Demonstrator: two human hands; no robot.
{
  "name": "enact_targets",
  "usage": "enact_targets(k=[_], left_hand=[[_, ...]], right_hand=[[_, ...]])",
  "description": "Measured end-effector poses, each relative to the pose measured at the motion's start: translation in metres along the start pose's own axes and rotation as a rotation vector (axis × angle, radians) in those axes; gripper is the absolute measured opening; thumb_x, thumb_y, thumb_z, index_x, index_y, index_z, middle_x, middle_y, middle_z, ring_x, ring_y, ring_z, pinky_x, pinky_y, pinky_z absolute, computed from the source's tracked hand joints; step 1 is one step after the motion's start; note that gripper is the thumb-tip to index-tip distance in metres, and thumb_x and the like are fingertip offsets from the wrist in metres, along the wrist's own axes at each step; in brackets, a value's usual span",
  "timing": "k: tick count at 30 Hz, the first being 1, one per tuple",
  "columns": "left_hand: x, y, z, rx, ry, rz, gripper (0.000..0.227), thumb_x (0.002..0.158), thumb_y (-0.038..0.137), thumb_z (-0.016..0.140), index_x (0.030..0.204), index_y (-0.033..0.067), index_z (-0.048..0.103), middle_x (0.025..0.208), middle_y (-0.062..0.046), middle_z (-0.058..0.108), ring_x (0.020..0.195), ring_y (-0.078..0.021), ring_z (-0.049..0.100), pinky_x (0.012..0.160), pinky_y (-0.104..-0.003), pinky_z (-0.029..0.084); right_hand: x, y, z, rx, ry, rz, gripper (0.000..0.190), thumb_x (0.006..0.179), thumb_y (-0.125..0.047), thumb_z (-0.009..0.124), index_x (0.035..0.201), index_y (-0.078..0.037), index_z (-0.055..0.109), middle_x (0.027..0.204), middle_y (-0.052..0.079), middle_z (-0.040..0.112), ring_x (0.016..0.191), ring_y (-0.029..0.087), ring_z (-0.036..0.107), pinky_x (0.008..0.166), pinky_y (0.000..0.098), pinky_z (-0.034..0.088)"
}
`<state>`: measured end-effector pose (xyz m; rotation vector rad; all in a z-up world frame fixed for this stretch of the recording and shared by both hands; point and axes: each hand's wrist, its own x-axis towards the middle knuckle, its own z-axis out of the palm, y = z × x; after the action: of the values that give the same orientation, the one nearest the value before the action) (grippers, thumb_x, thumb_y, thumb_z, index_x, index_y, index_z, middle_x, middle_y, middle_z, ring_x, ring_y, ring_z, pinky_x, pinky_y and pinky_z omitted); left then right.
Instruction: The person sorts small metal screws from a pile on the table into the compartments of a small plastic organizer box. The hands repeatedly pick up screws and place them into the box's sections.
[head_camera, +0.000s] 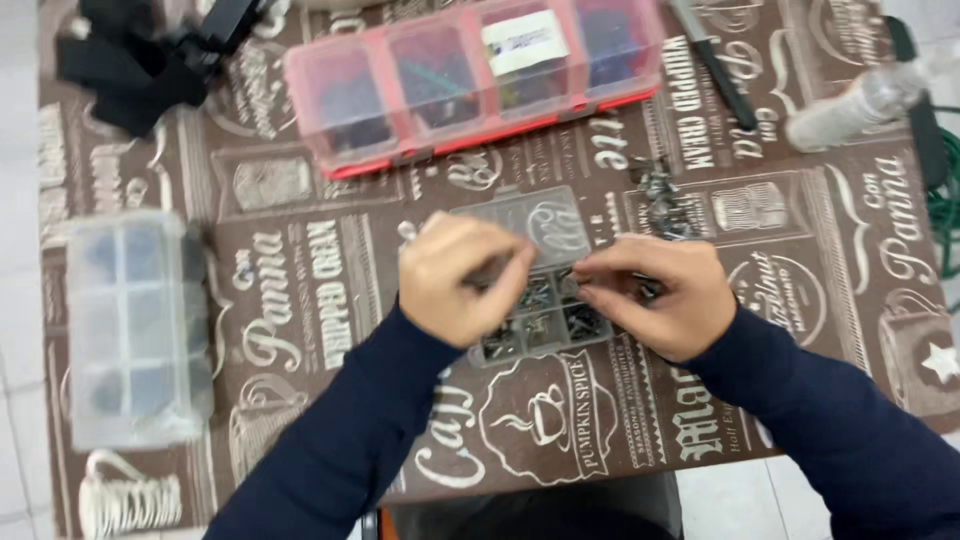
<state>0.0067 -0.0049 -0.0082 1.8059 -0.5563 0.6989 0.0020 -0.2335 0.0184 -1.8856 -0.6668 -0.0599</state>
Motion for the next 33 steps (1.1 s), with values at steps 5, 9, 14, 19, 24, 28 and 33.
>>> enact_targets(k=[5, 9, 14, 19, 24, 28, 33], left_hand=[[-0.007, -0.022, -0.001, 0.057, 0.06, -0.092, 0.004, 0.087, 0.013, 0.078, 0.084, 0.0148, 0.076, 0.07, 0.001, 0.071, 0.057, -0.0189, 0.064, 0.063, -0.032, 0.049], [-0.004, -0.016, 0.0, 0.078, 0.067, -0.093, 0.004, 0.086, 0.013, 0.077, 0.083, 0.015, 0.075, 0.069, 0.002, 0.069, 0.058, -0.0189, 0.063, 0.064, -0.032, 0.05], [-0.006, -0.015, 0.001, 0.103, 0.076, -0.081, 0.005, 0.085, 0.013, 0.076, 0.081, 0.0154, 0.074, 0.068, 0.003, 0.067, 0.058, -0.0178, 0.062, 0.065, -0.031, 0.05], [-0.005, -0.014, 0.001, 0.09, 0.076, -0.097, 0.006, 0.086, 0.013, 0.075, 0.081, 0.016, 0.074, 0.068, 0.004, 0.066, 0.059, -0.0171, 0.063, 0.067, -0.03, 0.05], [-0.005, -0.015, 0.0, 0.092, 0.046, -0.094, 0.005, 0.087, 0.012, 0.075, 0.082, 0.0145, 0.074, 0.068, 0.003, 0.067, 0.06, -0.0174, 0.063, 0.068, -0.03, 0.051], [-0.005, -0.014, 0.0, 0.095, 0.033, -0.096, 0.005, 0.088, 0.012, 0.074, 0.083, 0.0144, 0.075, 0.069, 0.003, 0.067, 0.06, -0.0171, 0.063, 0.068, -0.03, 0.051], [-0.005, -0.015, 0.0, 0.098, 0.011, -0.09, 0.005, 0.088, 0.012, 0.074, 0.084, 0.0148, 0.075, 0.07, 0.004, 0.067, 0.061, -0.016, 0.063, 0.07, -0.029, 0.051]], right_hand=[[-0.001, -0.009, 0.036, -0.198, -0.03, -0.291, 0.012, 0.083, -0.002, 0.078, 0.094, -0.007, 0.08, 0.08, 0.006, 0.075, 0.063, 0.024, 0.066, 0.057, 0.0331, 0.053], [0.0, -0.019, 0.056, -0.356, -0.029, -0.49, 0.008, 0.089, -0.004, 0.073, 0.091, -0.01, 0.078, 0.087, 0.004, 0.075, 0.07, 0.025, 0.064, 0.064, 0.0369, 0.049], [-0.001, -0.016, 0.055, -0.399, -0.054, -0.487, 0.01, 0.087, -0.003, 0.075, 0.093, -0.009, 0.078, 0.089, 0.006, 0.075, 0.074, 0.027, 0.066, 0.066, 0.0382, 0.049], [-0.005, -0.009, 0.051, -0.385, -0.129, -0.51, 0.015, 0.089, -0.003, 0.066, 0.094, -0.011, 0.077, 0.099, 0.009, 0.075, 0.079, 0.03, 0.065, 0.069, 0.0408, 0.05], [-0.007, -0.01, 0.052, -0.561, -0.178, -0.567, 0.017, 0.095, -0.002, 0.058, 0.093, -0.01, 0.072, 0.106, 0.013, 0.069, 0.084, 0.033, 0.062, 0.066, 0.0414, 0.045], [-0.009, -0.005, 0.044, -0.524, -0.25, -0.509, 0.015, 0.088, -0.001, 0.065, 0.094, -0.011, 0.075, 0.105, 0.013, 0.071, 0.087, 0.03, 0.062, 0.071, 0.0393, 0.046], [-0.007, -0.002, 0.04, -0.497, -0.315, -0.507, 0.013, 0.092, -0.011, 0.061, 0.097, -0.011, 0.073, 0.111, 0.013, 0.067, 0.086, 0.032, 0.062, 0.071, 0.0421, 0.046]])
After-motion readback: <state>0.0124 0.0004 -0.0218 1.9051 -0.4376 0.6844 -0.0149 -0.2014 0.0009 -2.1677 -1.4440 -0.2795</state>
